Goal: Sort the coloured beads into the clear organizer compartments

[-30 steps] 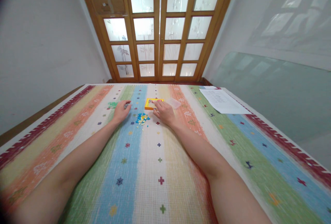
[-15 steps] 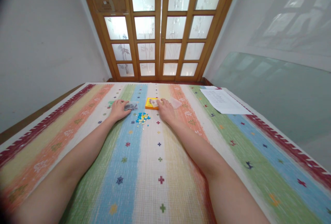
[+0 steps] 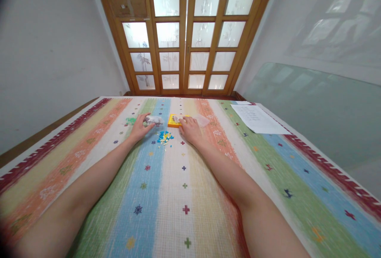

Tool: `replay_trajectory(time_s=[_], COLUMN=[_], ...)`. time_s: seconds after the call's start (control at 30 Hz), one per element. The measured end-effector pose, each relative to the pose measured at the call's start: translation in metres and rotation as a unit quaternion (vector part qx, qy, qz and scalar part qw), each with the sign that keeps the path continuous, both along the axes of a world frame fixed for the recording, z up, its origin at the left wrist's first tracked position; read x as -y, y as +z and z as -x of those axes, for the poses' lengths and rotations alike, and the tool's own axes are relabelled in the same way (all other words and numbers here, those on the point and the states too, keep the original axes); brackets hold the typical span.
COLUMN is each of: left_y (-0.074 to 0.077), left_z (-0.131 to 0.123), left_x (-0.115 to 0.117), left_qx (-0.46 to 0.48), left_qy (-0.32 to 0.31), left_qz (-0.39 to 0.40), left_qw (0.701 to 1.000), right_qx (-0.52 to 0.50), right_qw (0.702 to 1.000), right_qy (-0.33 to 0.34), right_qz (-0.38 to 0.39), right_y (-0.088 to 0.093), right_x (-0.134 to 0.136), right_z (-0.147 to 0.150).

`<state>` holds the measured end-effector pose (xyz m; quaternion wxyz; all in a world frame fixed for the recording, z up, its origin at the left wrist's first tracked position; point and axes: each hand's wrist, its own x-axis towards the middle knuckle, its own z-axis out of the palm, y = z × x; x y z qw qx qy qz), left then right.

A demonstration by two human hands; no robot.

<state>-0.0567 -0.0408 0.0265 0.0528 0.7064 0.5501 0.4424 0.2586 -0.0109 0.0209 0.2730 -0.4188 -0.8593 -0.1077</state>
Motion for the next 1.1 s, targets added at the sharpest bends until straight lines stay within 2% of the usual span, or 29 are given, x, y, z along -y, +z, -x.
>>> replay_trajectory(time_s=[0.17, 0.27, 0.37, 0.53, 0.67, 0.8, 0.93, 1.1], left_y=[0.015, 0.017, 0.016, 0.016, 0.019, 0.018, 0.013, 0.007], left_z=[-0.034, -0.054, -0.066, -0.072, -0.073, -0.077, -0.085, -0.081], left_x=[0.018, 0.028, 0.035, 0.037, 0.037, 0.04, 0.043, 0.032], left_qx=[0.02, 0.013, 0.016, 0.022, 0.045, 0.095, 0.158, 0.256], left_qy=[-0.06, -0.097, -0.098, -0.11, -0.114, -0.121, -0.184, -0.232], left_qz=[0.004, 0.001, -0.001, 0.005, 0.016, 0.025, 0.071, 0.122], left_qw=[0.998, 0.995, 0.995, 0.994, 0.992, 0.988, 0.967, 0.931], right_qx=[-0.031, -0.034, -0.039, -0.023, 0.007, -0.023, -0.069, -0.099], right_qw=[0.995, 0.987, 0.985, 0.986, 0.989, 0.992, 0.993, 0.991], right_qy=[0.084, 0.137, 0.154, 0.151, 0.124, 0.09, 0.041, 0.032], right_qz=[-0.05, -0.072, -0.069, -0.064, -0.085, -0.084, -0.09, -0.087], right_y=[0.007, 0.01, 0.01, 0.007, 0.007, 0.01, 0.014, 0.009], right_x=[0.013, 0.022, 0.027, 0.027, 0.032, 0.031, 0.022, 0.018], right_z=[0.01, 0.019, 0.024, 0.024, 0.028, 0.029, 0.016, 0.009])
